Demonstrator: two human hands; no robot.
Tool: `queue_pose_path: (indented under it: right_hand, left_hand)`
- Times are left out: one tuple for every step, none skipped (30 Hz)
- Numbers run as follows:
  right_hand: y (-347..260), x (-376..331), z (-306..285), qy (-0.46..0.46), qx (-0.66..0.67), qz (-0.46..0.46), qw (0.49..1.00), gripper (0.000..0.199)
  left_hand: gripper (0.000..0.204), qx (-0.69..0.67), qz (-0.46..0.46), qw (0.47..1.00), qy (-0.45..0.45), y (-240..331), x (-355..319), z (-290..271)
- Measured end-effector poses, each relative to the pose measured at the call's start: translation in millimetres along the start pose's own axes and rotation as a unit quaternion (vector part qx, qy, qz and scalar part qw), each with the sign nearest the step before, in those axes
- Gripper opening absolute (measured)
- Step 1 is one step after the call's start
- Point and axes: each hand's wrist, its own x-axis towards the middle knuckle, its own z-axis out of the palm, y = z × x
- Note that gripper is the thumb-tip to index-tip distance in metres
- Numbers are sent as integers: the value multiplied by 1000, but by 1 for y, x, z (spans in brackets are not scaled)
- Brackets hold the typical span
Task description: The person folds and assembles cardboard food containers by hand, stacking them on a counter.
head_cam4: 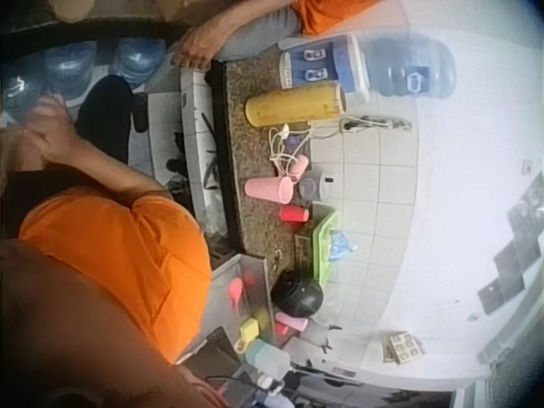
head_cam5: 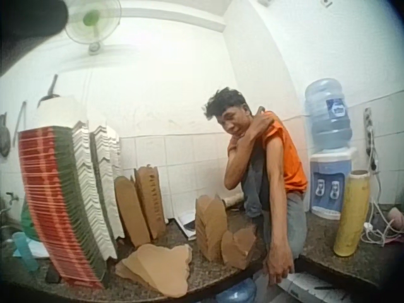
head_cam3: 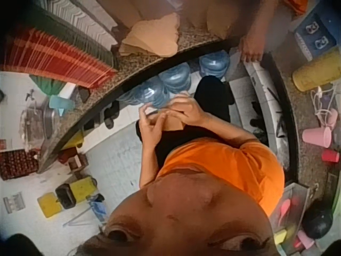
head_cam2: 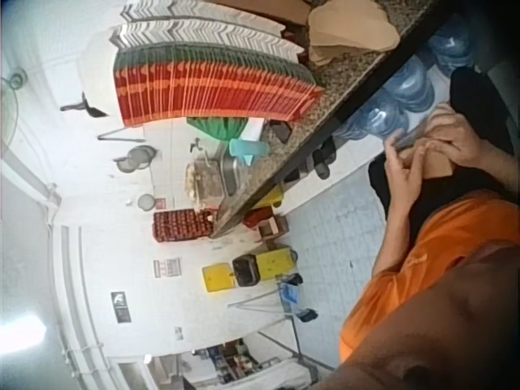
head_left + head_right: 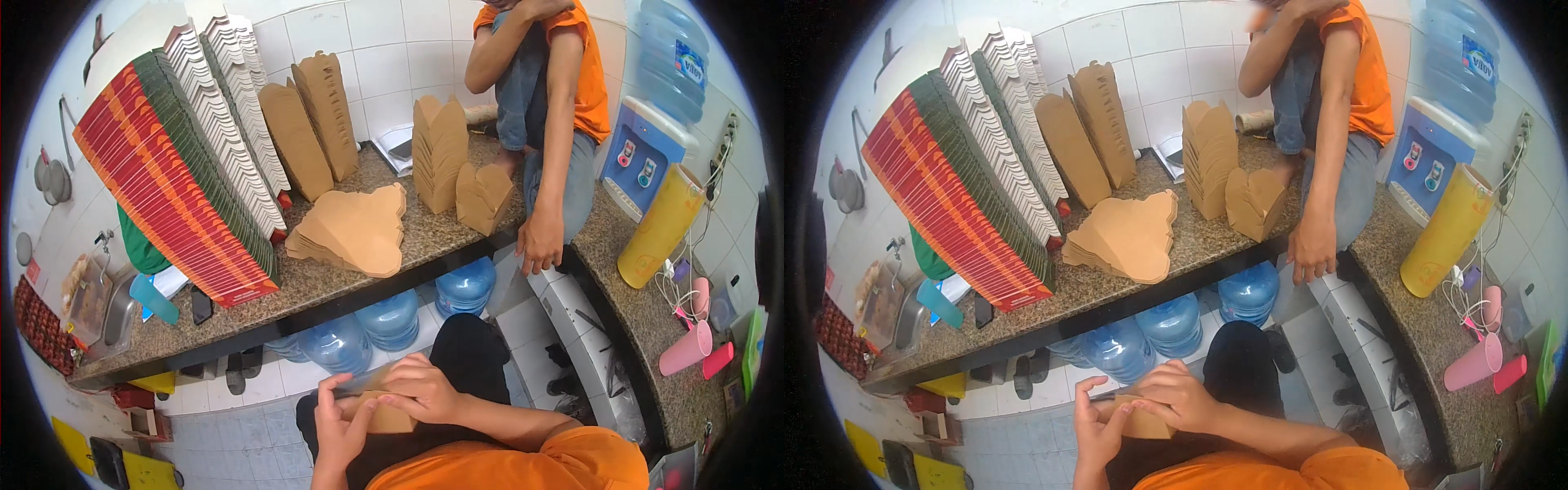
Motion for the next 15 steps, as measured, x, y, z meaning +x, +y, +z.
queue_pose_path:
  right_hand:
    - [-1, 1, 2, 51, -16, -24, 998, 18]
    - [0, 2, 2, 50, -13, -16, 999, 18]
    - [3, 9, -2, 70, 30, 15, 997, 18]
    - [6, 14, -5, 89, 72, 46, 992, 18]
    - [7, 7, 0, 77, 89, 77, 990, 16]
    - [9, 6, 3, 78, 86, 70, 991, 16]
    - [12, 2, 7, 72, 146, 130, 978, 16]
    - [16, -1, 11, 66, 204, 188, 958, 17]
    - [18, 1, 16, 65, 281, 215, 933, 18]
    - [20, 2, 16, 65, 280, 216, 933, 18]
    - [19, 3, 15, 59, 360, 308, 879, 17]
    - [18, 5, 13, 52, 432, 394, 809, 17]
    - [19, 5, 12, 52, 431, 394, 810, 17]
    - [20, 5, 11, 67, 435, 357, 824, 15]
    - [20, 5, 10, 80, 438, 318, 837, 14]
  left_hand:
    - [28, 50, 23, 998, 9, -8, 6, -4]
    - [18, 100, 46, 994, 16, -14, 10, -6]
    - [5, 74, 51, 994, 67, -3, 20, 4]
    - [5, 73, 52, 994, 68, -8, 17, 3]
    - [5, 98, 63, 990, 79, -17, 8, 1]
    - [6, 122, 80, 985, 91, -20, 8, 0]
    - [5, 166, 149, 969, 108, -14, 12, 6]
    - [5, 165, 151, 968, 109, -14, 13, 10]
    - [5, 150, 143, 972, 114, -13, 14, 15]
    - [7, 135, 135, 975, 118, -11, 15, 18]
    - [8, 162, 122, 975, 90, -6, 15, 19]
    - [8, 160, 122, 975, 90, -7, 15, 21]
    - [9, 169, 114, 976, 75, -8, 15, 24]
    - [9, 178, 105, 977, 60, -9, 14, 26]
    - [10, 160, 111, 980, 44, -16, 13, 26]
